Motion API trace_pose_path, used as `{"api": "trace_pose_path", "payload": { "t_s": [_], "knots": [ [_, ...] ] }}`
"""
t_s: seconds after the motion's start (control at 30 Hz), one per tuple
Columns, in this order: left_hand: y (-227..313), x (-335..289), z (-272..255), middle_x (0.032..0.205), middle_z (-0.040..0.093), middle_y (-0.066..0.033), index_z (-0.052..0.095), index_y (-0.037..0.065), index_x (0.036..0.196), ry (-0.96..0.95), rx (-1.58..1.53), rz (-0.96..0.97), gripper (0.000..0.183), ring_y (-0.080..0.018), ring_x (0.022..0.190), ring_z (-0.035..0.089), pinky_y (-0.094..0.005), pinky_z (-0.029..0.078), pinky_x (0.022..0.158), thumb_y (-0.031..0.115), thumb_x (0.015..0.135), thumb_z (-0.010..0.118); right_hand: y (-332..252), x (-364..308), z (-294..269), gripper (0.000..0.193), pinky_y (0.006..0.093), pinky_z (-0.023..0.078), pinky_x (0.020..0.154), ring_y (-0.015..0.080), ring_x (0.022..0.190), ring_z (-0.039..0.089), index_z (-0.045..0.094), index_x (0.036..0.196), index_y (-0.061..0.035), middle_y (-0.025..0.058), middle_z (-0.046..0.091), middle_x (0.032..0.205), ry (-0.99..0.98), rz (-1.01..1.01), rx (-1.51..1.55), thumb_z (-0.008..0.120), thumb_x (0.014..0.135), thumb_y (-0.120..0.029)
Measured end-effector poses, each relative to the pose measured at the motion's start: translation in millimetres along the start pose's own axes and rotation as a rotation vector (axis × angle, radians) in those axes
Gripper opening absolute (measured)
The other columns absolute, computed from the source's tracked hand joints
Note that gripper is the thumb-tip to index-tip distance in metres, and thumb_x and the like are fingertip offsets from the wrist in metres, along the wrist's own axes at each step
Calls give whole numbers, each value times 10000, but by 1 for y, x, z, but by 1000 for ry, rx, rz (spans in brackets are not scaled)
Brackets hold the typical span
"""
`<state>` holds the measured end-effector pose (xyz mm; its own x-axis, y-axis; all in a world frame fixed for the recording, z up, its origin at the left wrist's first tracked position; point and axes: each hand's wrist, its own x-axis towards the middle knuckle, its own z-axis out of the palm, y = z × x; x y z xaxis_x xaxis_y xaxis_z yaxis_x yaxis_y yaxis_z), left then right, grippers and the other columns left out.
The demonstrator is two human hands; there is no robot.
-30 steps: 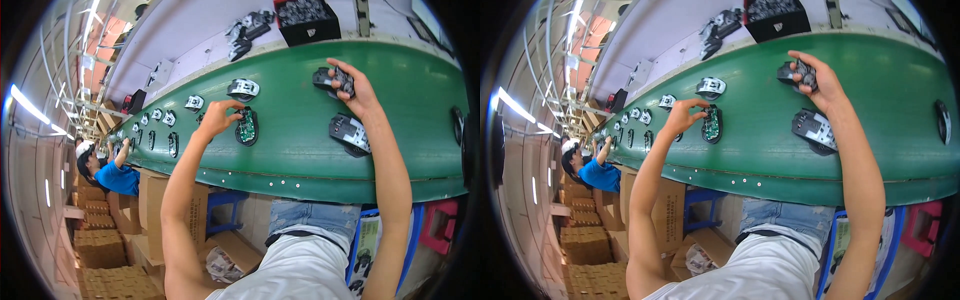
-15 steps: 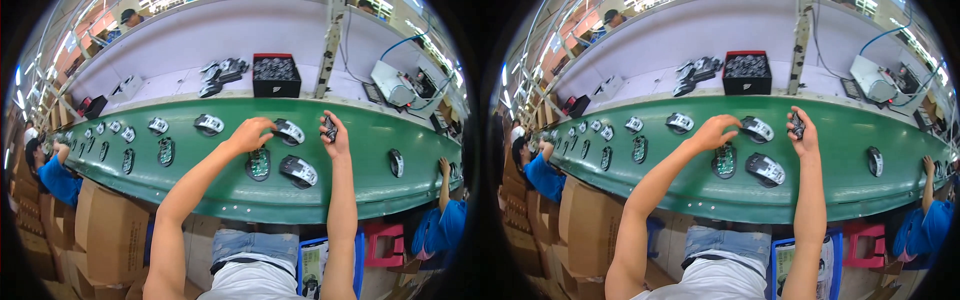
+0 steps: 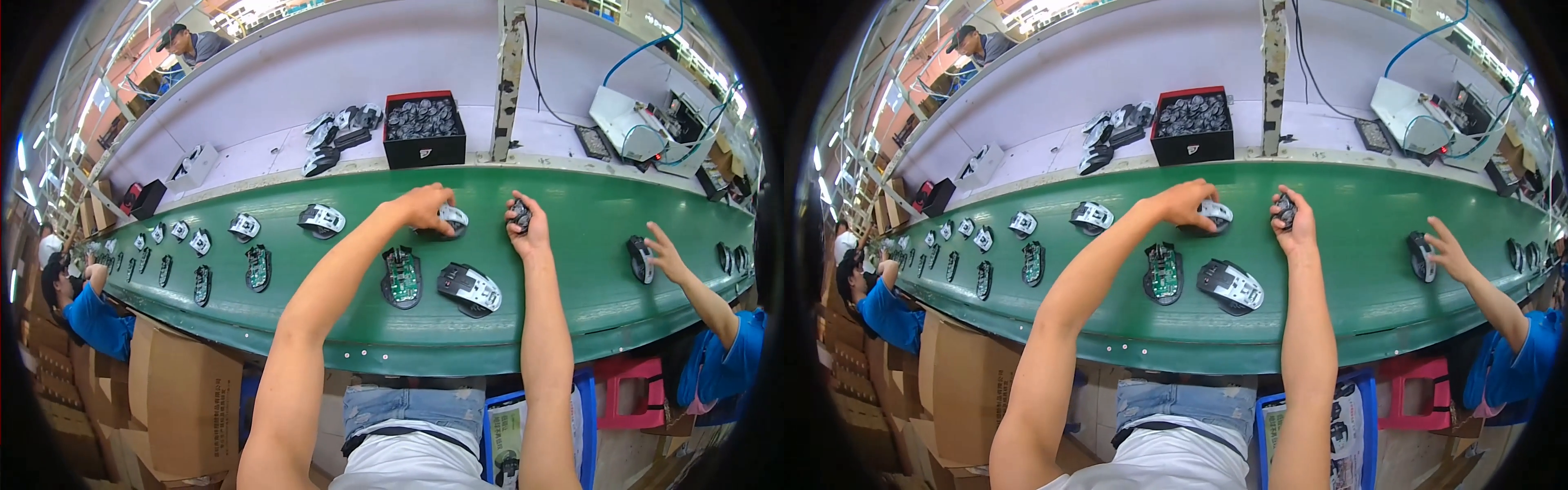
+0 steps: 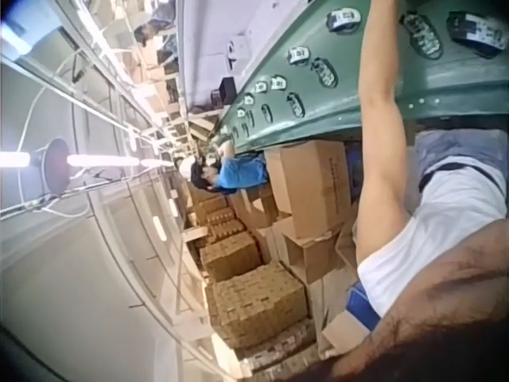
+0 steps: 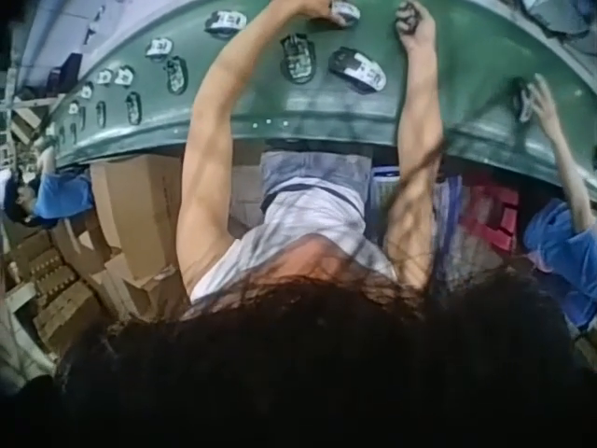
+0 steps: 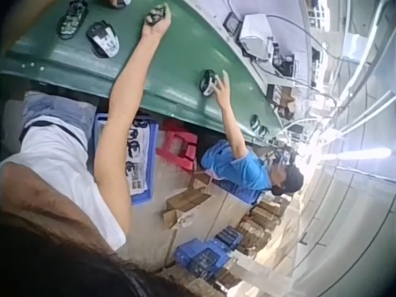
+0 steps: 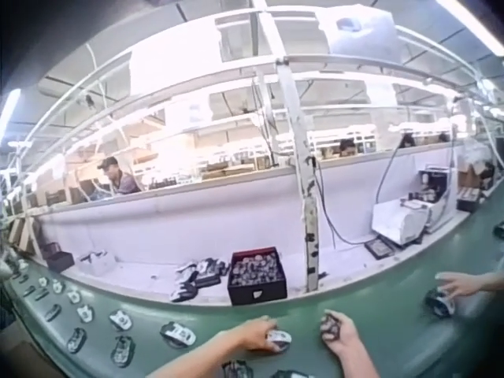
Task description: The person assembles computer mice by hand, fitting circuit boards, weights, and plastic housings into mouse shells on a conveyor belt.
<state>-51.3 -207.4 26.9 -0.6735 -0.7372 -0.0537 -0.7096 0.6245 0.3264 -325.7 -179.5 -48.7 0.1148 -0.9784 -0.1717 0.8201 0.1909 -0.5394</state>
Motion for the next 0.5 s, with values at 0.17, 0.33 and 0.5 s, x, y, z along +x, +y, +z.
{"api": "trace_pose_path", "payload": {
  "t_s": [0.17, 0.33, 0.5],
  "knots": [
    [1, -20, -25, 1115, 667, -162, 653, 43, 1150, -21, -182, 6, 583, -316, 1031, 646, -430, 523, 885, 425, 751, 840, 0, 1, 2, 246, 207, 368, 409, 138, 664, 572, 575, 1171, -56, 65, 609, 917, 6, -15, -16, 566, 980, -210],
    [6, -40, -6, 1278, 581, -172, 653, 41, 1197, -90, 121, -35, 759, -362, 1188, 581, -434, 489, 991, 547, 667, 851, 2, -4, 8, 249, 208, 374, 408, 137, 658, 575, 572, 1167, -46, 68, 613, 908, 15, -22, -29, 575, 980, -210],
    [22, -31, -14, 1277, 579, -195, 607, 8, 1263, -275, 199, -147, 854, -371, 1181, 578, -432, 494, 973, 501, 627, 893, 9, -9, 15, 243, 206, 375, 410, 130, 659, 573, 579, 1157, -46, 65, 613, 908, 26, 10, -32, 572, 980, -211]
  ]
}}
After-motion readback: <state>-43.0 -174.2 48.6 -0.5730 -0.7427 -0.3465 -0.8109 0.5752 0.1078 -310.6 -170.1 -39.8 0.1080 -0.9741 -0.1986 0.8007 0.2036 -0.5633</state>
